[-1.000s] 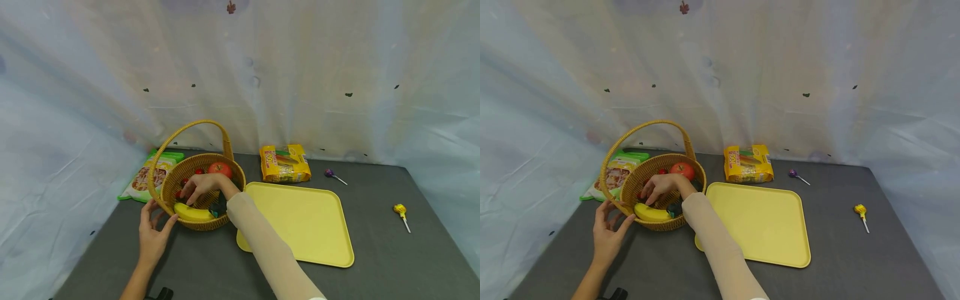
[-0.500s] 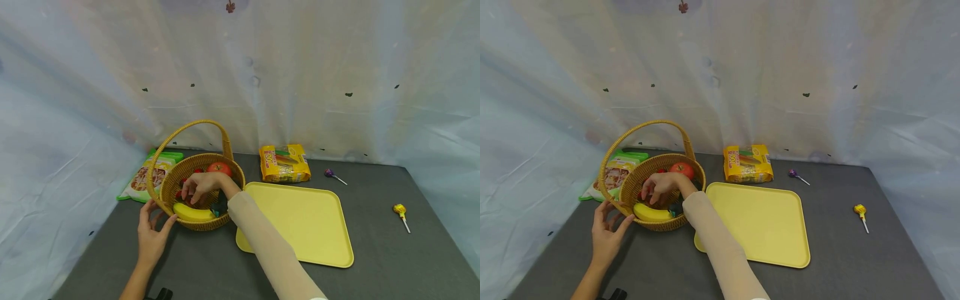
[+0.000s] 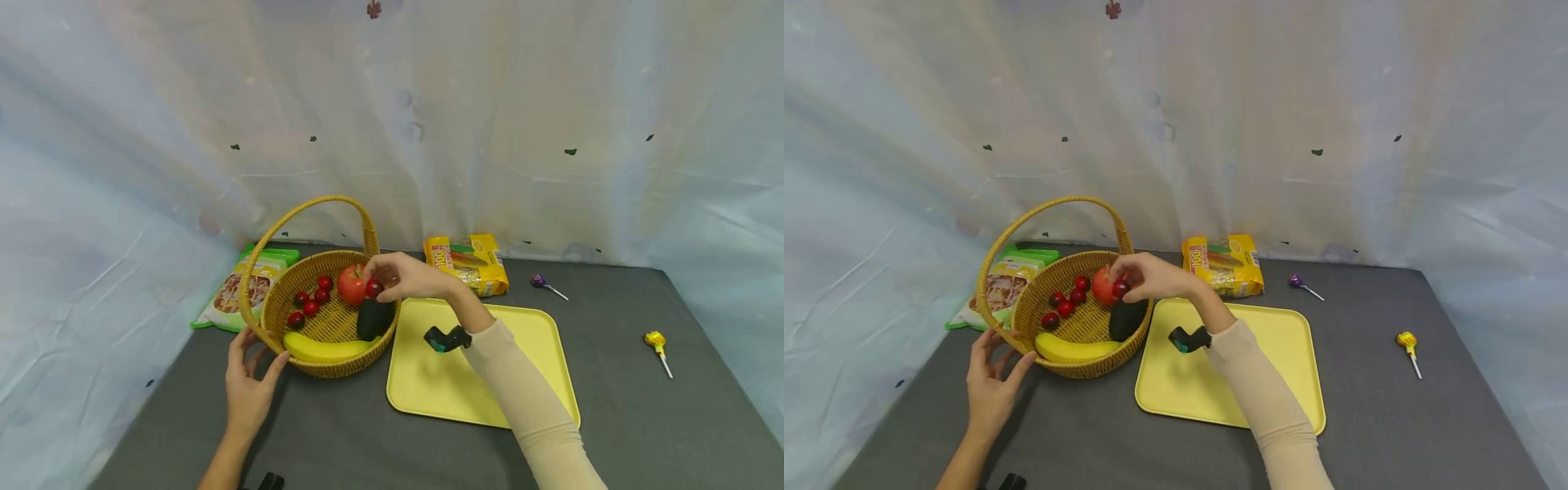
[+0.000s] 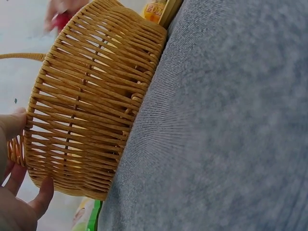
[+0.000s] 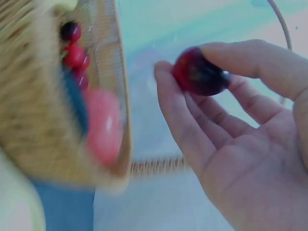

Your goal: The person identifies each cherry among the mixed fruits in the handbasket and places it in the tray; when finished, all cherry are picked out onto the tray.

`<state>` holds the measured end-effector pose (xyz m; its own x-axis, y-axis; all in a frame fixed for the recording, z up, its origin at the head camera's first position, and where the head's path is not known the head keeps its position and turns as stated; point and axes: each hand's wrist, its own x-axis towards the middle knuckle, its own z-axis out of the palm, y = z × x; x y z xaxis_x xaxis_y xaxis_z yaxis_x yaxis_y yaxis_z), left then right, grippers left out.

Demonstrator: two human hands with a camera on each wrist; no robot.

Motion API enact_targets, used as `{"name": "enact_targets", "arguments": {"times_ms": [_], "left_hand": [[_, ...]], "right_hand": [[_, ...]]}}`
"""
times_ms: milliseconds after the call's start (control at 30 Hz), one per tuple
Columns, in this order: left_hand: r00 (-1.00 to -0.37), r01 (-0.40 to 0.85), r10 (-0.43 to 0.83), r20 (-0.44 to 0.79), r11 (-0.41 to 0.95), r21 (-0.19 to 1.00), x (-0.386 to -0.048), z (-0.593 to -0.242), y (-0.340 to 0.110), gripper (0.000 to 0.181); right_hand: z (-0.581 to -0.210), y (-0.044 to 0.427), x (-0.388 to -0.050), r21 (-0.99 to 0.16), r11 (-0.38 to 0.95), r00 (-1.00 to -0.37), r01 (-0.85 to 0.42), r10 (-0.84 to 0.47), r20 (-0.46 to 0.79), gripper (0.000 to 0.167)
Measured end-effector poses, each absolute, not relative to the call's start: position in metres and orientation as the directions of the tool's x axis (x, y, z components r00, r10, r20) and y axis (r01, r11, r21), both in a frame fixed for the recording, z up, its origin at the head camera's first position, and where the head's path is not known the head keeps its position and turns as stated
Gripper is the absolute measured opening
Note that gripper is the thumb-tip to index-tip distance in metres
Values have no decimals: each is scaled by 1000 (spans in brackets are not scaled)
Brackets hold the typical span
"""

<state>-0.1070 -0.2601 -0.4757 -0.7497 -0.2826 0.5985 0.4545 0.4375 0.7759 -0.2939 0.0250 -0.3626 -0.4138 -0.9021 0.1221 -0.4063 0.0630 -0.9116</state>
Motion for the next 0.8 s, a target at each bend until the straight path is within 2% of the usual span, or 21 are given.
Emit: {"name": "enact_targets", "arguments": {"times_ms": [233,400,567,800], "left_hand": [[-751,453,-285,596,435,778,-105,-473,-259,79],[-750,456,-286,596,430,779,-105,-471,-257,78],[-754,434,-304,583,435,789,-106,-471,-256,77],[-757,422,-317,571,430,798,-107,-475,-258,76]], "right_hand": [[-397,87,-287,-925,115,-594,-361,-794,134,40],[-423,106,-282,-940,146,-669,-307,-736,104,35],[-441,110,-282,-936,201,-702,-288,-709,64,32],[-454,101,-284,-893,264,-677,-364,-733,59,31]]}}
